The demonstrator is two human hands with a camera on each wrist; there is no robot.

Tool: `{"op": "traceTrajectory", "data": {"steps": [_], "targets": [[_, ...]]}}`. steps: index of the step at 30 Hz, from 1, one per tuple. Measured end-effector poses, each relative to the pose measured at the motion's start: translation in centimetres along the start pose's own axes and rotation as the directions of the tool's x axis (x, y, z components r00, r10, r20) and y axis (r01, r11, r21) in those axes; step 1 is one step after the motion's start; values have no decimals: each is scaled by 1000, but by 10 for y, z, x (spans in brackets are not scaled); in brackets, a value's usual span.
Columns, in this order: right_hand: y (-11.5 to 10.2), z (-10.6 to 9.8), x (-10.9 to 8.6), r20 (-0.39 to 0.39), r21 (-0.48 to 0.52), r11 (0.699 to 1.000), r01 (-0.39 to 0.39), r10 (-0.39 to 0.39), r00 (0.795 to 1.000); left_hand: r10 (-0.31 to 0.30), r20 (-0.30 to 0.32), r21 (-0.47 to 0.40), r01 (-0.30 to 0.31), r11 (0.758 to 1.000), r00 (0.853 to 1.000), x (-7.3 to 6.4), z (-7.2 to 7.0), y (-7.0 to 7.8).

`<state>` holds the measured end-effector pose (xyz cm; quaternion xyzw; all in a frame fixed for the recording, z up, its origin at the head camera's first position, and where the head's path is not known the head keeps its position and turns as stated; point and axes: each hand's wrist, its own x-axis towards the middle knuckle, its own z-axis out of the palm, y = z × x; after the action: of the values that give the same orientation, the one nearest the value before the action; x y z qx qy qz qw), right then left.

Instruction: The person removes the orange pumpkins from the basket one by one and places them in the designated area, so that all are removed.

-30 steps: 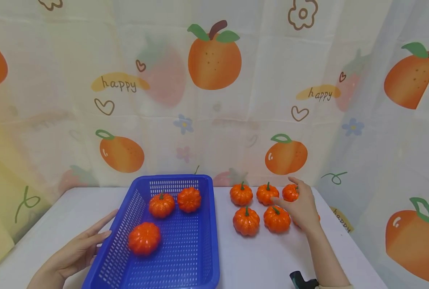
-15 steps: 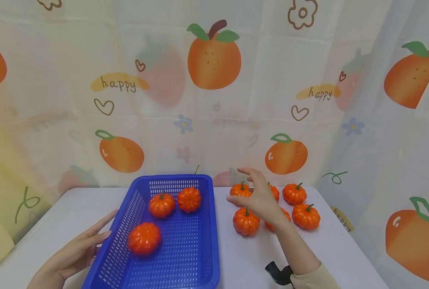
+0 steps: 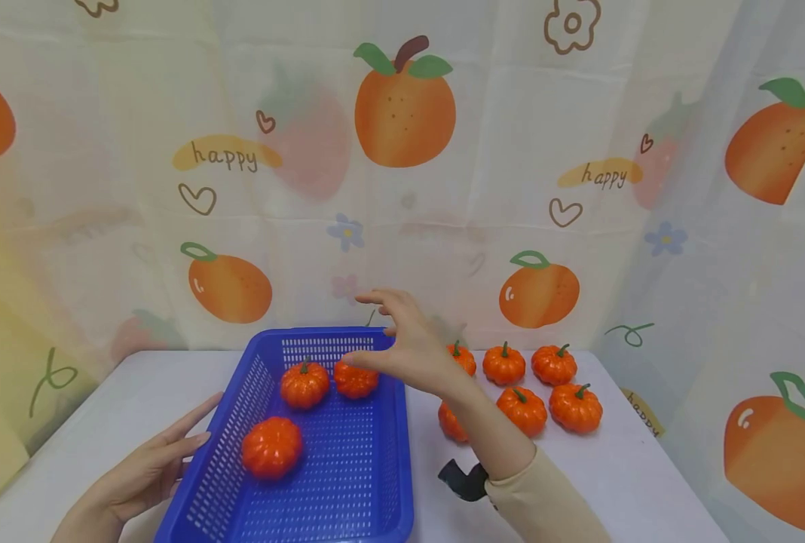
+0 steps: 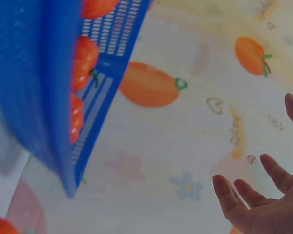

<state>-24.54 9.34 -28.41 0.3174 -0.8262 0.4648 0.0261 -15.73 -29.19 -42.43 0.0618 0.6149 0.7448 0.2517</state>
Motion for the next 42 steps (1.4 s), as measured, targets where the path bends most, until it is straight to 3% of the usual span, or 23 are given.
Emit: {"op": "traceTrajectory", "data": {"steps": [4,12,19,23,27,34,40,42], "targets": [[-8,18,15,54,67,998,17,-21,998,-2,1,-3,2,1000,1000,0,0,0],[-12,69,38,235,192,976,-98,51,971,8,12,-7,-8,1000,1000,1,0,0],[-4,108,54,317,50,994,-100,79,945,23,25,-4,-22,1000,999,2,0,2],[7,124,56,393,-18,995,-102,100,914,26,32,-5,-26,1000,999,2,1,2],[18,135,56,512,-23,996,-88,87,855,25,44,-10,-24,1000,999,2,0,0],[34,148,55,674,-94,995,22,47,737,19,44,-27,-18,999,999,1,-1,-1],[39,147,53,794,-107,993,56,51,606,19,41,-23,-18,1000,999,0,-2,0],[40,145,51,817,-105,993,49,58,573,16,36,-22,-15,1000,999,1,-2,0]]}}
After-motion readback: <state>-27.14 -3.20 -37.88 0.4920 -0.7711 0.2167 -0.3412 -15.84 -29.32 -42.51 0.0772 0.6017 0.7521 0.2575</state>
